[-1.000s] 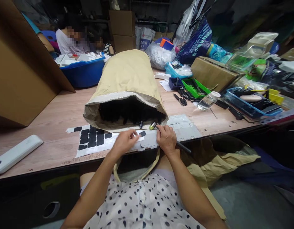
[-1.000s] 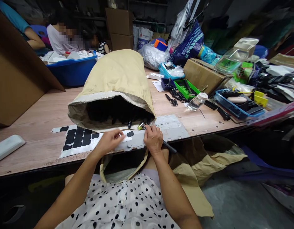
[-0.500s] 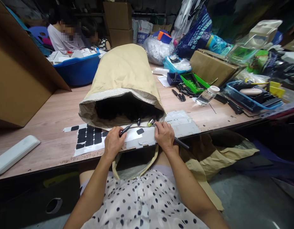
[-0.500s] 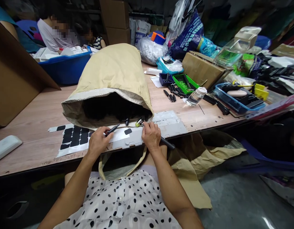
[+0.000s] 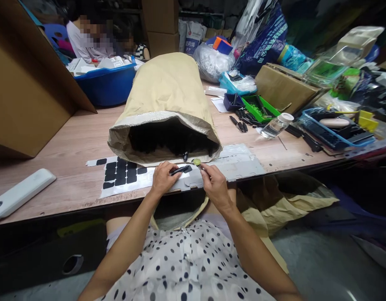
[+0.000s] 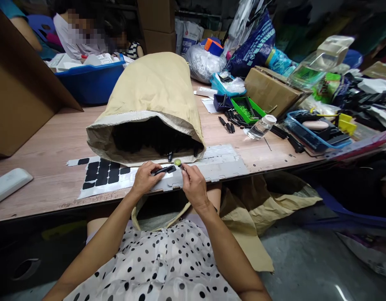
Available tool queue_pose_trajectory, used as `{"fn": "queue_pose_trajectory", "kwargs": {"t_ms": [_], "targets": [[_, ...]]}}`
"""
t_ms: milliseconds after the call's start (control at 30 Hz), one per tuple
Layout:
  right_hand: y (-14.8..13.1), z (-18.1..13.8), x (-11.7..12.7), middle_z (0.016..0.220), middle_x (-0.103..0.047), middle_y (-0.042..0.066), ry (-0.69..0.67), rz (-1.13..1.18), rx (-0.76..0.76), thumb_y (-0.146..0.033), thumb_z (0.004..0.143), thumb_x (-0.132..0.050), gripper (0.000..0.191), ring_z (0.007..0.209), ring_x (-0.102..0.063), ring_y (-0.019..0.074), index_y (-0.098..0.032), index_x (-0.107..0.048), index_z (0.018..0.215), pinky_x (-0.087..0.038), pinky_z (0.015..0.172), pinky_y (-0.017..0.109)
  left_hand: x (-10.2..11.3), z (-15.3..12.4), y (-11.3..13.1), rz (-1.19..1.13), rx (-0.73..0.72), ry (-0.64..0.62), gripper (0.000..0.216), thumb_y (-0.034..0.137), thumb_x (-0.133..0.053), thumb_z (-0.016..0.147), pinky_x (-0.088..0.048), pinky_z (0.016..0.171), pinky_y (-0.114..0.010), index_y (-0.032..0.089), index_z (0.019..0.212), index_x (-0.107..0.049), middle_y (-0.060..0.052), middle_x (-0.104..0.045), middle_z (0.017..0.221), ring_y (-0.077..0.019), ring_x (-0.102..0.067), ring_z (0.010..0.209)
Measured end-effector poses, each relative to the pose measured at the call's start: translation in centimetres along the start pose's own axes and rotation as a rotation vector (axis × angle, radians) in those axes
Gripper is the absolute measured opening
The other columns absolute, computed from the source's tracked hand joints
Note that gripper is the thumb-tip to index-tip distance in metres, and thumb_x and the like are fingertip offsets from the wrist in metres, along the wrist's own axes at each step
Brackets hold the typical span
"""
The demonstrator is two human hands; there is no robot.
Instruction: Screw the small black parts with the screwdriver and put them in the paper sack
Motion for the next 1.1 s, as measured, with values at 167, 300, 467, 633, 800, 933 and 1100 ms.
{"fn": "queue_pose_trajectory", "kwargs": {"t_ms": [167,300,467,633,800,933,1100], "targets": [[-2.1,0.1,-0.9,0.098,-0.071,0.008,-0.032,0.061,0.028,-0.025,0.099,-0.043,0.032,0.094,-0.067,0.0209,-0.022,-0.07,0.117,-0.055,0.086,0.034,-0.2,0.0,-0.1,-0.019,0.012,0.0,0.011,0.026,-0.069,0.08,-0.048,0.081,-0.033,0.025,0.09,-0.074,-0.001,-0.064,0.085,-0.0192,-0.059,0.083],[-2.5,0.0,-1.6,0.098,-0.07,0.008,-0.049,0.023,0.061,-0.025,0.1,-0.041,0.034,0.093,-0.067,0.0204,-0.022,-0.069,0.12,-0.055,0.086,0.033,-0.3,0.0,-0.1,-0.022,0.02,-0.01,0.012,0.026,-0.068,0.081,-0.048,0.082,-0.033,0.025,0.092,-0.075,-0.001,-0.061,0.082,-0.0193,-0.058,0.083],[-2.4,-0.2,-2.1,0.092,-0.068,0.008,-0.101,-0.034,0.057,-0.025,0.1,-0.042,0.034,0.087,-0.066,0.0204,-0.021,-0.07,0.118,-0.054,0.081,0.031,-0.6,0.1,0.0,-0.019,0.015,-0.008,0.011,0.026,-0.07,0.081,-0.047,0.082,-0.033,0.025,0.091,-0.075,-0.001,-0.061,0.082,-0.0197,-0.057,0.083],[-3.2,0.6,-1.2,0.096,-0.069,0.008,-0.056,0.015,0.066,-0.025,0.101,-0.042,0.033,0.09,-0.066,0.02,-0.023,-0.069,0.119,-0.054,0.084,0.032,-0.6,0.1,0.2,-0.027,0.044,-0.022,0.012,0.024,-0.073,0.079,-0.047,0.084,-0.034,0.025,0.091,-0.072,0.0,-0.065,0.088,-0.0201,-0.058,0.085],[-3.1,0.7,-0.6,0.095,-0.071,0.007,0.003,0.066,0.06,-0.024,0.098,-0.047,0.029,0.088,-0.067,0.0199,-0.021,-0.07,0.116,-0.056,0.081,0.032,-0.5,0.1,0.3,-0.021,0.054,-0.019,0.014,0.024,-0.075,0.077,-0.047,0.086,-0.035,0.026,0.091,-0.071,0.0,-0.067,0.091,-0.021,-0.059,0.089],[-2.5,0.2,-0.8,0.095,-0.071,0.007,0.0,0.063,0.051,-0.023,0.098,-0.048,0.028,0.089,-0.067,0.0202,-0.021,-0.07,0.115,-0.056,0.081,0.032,-0.5,0.1,0.3,-0.02,0.037,-0.017,0.014,0.023,-0.075,0.077,-0.047,0.086,-0.035,0.025,0.091,-0.072,0.0,-0.067,0.09,-0.0205,-0.059,0.087],[-2.4,-0.4,-1.5,0.092,-0.07,0.008,-0.034,0.03,0.078,-0.023,0.098,-0.045,0.03,0.087,-0.066,0.0204,-0.02,-0.07,0.115,-0.055,0.08,0.032,-0.5,0.1,0.2,-0.015,0.042,-0.012,0.014,0.023,-0.074,0.077,-0.047,0.085,-0.035,0.026,0.091,-0.072,0.0,-0.067,0.089,-0.0208,-0.06,0.088]]}}
Point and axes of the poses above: each hand's wrist, its own z-axis towards the middle knuckle, its own x-axis out of the back of the hand, y = z × x, the point moved 4 cm from there along z, towards the middle knuckle
